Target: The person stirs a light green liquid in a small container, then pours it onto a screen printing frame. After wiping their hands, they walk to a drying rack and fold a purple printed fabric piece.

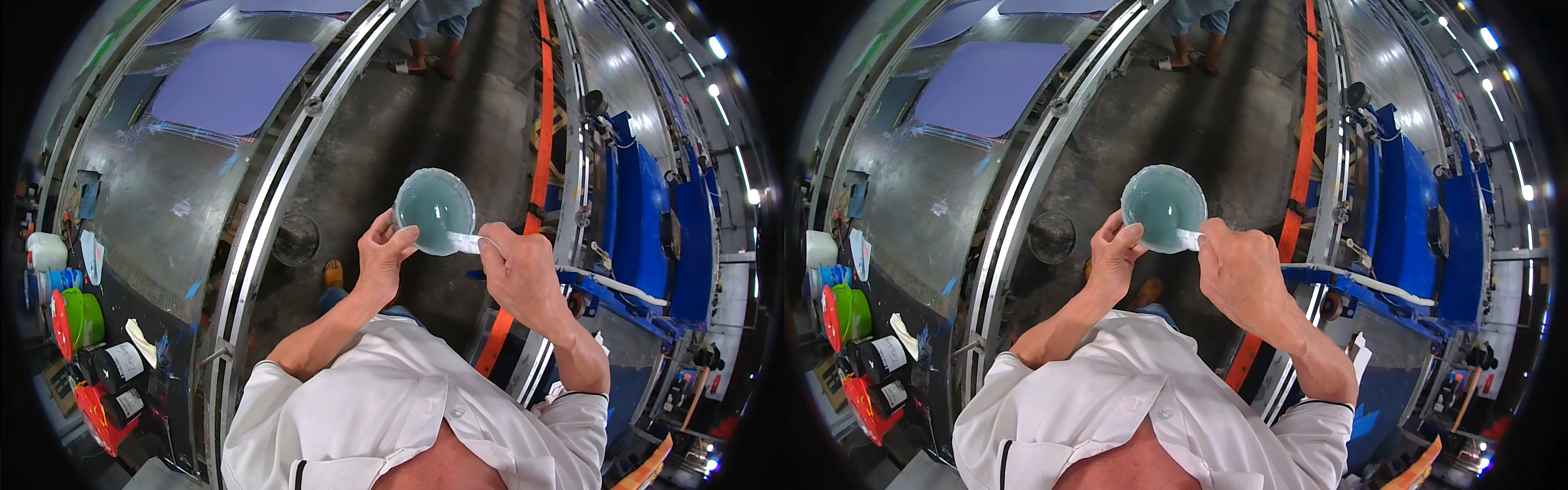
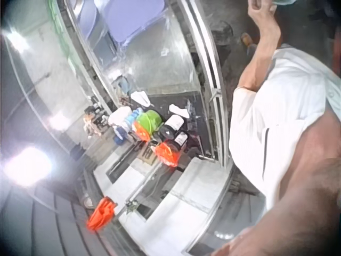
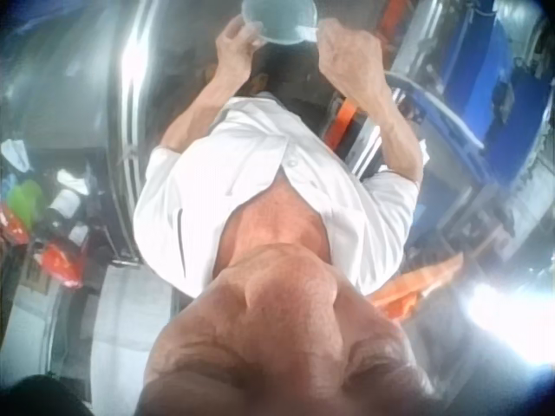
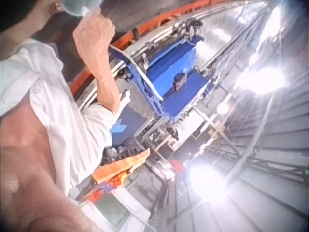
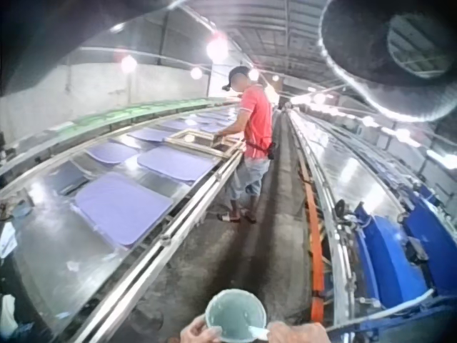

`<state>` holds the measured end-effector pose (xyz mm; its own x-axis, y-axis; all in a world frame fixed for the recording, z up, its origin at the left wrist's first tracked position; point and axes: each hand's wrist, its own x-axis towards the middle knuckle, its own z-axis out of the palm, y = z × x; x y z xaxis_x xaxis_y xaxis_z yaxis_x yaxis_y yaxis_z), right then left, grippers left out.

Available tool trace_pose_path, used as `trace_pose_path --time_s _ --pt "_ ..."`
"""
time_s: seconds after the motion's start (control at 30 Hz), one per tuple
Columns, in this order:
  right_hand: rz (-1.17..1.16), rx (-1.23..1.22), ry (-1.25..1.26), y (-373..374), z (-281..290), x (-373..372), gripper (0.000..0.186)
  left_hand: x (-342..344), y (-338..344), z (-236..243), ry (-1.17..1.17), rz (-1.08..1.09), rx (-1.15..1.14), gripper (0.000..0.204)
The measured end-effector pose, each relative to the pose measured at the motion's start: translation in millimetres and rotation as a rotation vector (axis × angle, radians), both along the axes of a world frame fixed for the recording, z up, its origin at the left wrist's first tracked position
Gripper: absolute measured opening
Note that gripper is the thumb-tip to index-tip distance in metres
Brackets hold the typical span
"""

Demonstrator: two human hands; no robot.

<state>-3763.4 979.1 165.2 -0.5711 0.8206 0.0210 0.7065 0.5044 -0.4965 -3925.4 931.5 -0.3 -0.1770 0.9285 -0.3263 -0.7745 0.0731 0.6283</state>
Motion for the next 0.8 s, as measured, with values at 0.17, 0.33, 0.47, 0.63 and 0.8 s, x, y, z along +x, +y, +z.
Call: trace_pose_path --time_s 0.17,0.33,0.47,0.63,0.8 --pt "-0.344 -0.513 0.289 1.2 -6.1 -25.7 0.015 0.9 5.4 1.3 -0.025 0.006 0.025 0.06" --pt "-0.328 -0.411 0.407 39.4 -37.8 -31.0 0.015 -13.8 6.1 -3.2 0.021 -0.037 -0.013 0.059" --pt "0.065 0.137 -0.006 52.5 -25.4 -20.9 0.005 -30.3 8.9 0.5 -0.028 -0.084 -0.032 0.053" --pt "0.231 0.049 0.092 40.1 -15.4 -16.9 0.017 -37.7 10.8 1.8 0.022 -0.072 -0.059 0.051" --pt "0.169 0.344 0.115 64.5 -30.6 -29.5 0.02 -37.8 12.9 10.8 0.024 -0.115 0.018 0.056"
